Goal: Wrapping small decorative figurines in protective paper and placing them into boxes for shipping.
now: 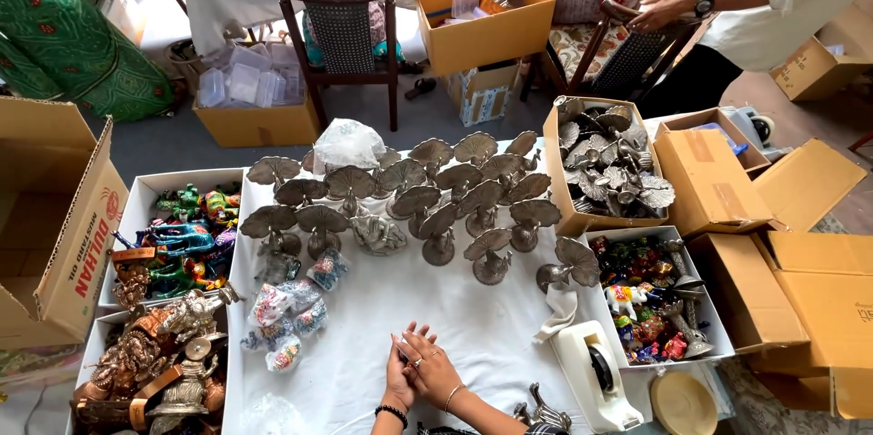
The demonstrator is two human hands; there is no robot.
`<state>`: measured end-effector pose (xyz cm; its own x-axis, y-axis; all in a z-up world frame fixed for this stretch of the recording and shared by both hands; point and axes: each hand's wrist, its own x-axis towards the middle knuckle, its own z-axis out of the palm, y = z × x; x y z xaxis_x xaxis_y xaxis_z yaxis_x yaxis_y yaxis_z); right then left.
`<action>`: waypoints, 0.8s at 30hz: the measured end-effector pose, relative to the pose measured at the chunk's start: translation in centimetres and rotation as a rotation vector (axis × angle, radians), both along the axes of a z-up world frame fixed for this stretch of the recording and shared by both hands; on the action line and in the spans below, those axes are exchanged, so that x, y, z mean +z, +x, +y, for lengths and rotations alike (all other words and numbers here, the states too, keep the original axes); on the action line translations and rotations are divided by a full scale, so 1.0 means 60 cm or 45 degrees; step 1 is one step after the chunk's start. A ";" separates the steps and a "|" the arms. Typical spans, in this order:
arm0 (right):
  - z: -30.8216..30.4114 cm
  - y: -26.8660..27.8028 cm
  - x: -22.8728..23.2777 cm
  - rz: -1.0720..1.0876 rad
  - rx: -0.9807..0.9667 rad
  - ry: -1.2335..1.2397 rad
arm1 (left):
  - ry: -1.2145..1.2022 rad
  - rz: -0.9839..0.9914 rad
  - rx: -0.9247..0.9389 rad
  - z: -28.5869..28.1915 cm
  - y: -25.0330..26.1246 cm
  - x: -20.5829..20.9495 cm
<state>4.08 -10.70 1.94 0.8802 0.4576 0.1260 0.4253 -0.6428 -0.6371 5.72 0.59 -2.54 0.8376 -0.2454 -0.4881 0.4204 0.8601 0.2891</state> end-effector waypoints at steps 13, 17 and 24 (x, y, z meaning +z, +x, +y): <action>0.008 -0.004 0.003 0.016 -0.002 -0.002 | 0.074 0.022 -0.037 -0.001 0.003 0.014; 0.027 0.006 0.002 -0.050 -0.111 -0.053 | -0.090 0.069 0.051 -0.009 0.015 -0.035; 0.023 0.114 -0.066 0.593 -0.749 0.282 | 0.241 0.092 -0.091 -0.030 0.017 0.013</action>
